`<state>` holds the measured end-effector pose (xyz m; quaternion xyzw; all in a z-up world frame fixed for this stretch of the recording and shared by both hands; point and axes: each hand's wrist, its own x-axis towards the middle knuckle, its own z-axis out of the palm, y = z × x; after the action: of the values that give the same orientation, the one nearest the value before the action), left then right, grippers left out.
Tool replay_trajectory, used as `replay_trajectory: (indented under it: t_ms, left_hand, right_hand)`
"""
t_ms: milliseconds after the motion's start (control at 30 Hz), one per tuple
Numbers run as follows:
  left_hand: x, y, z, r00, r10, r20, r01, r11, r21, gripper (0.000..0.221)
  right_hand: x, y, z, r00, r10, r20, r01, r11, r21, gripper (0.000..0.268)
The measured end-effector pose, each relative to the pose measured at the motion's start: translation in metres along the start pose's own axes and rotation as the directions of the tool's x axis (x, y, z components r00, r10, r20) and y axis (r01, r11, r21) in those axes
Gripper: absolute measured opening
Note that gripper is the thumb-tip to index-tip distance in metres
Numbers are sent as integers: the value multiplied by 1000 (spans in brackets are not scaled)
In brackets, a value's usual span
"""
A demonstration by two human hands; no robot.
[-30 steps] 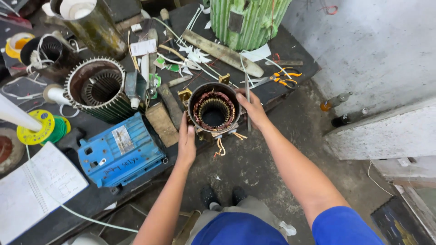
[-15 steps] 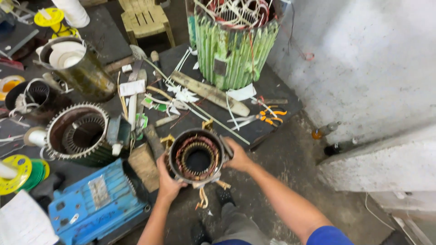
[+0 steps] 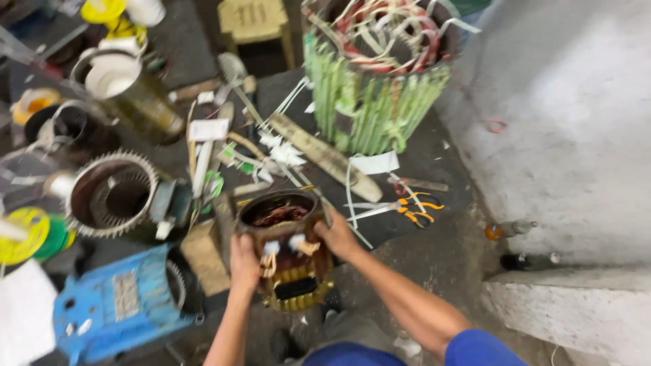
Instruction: Repairing an electric motor by rewinding the stator, organizing copper wires, and using a mallet to seat parts.
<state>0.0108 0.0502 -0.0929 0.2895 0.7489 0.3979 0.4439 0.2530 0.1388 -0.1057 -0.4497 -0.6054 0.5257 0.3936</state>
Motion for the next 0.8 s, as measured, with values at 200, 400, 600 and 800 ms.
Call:
replay_trajectory:
  t_ms: [200, 400, 600, 800]
  left_hand:
    - [-90, 112, -19, 931, -245, 272, 179, 953, 245, 123]
    - [-63, 101, -18, 946, -230, 228, 148, 933, 328, 122]
    - [-53, 109, -32, 936, -206, 285, 73, 907, 416, 108]
    - [-55, 46, -45, 937, -73, 342, -56, 934, 353, 92]
  right_hand:
    - [-13, -45, -8, 848, 523, 89, -521, 852, -49, 79]
    - [2, -74, 11, 812, 576, 93, -577, 817, -26, 95]
    - [14, -38, 13, 825, 565, 11, -564, 824, -60, 102]
    - [-26, -43, 15, 858, 502, -113, -513, 851, -113, 90]
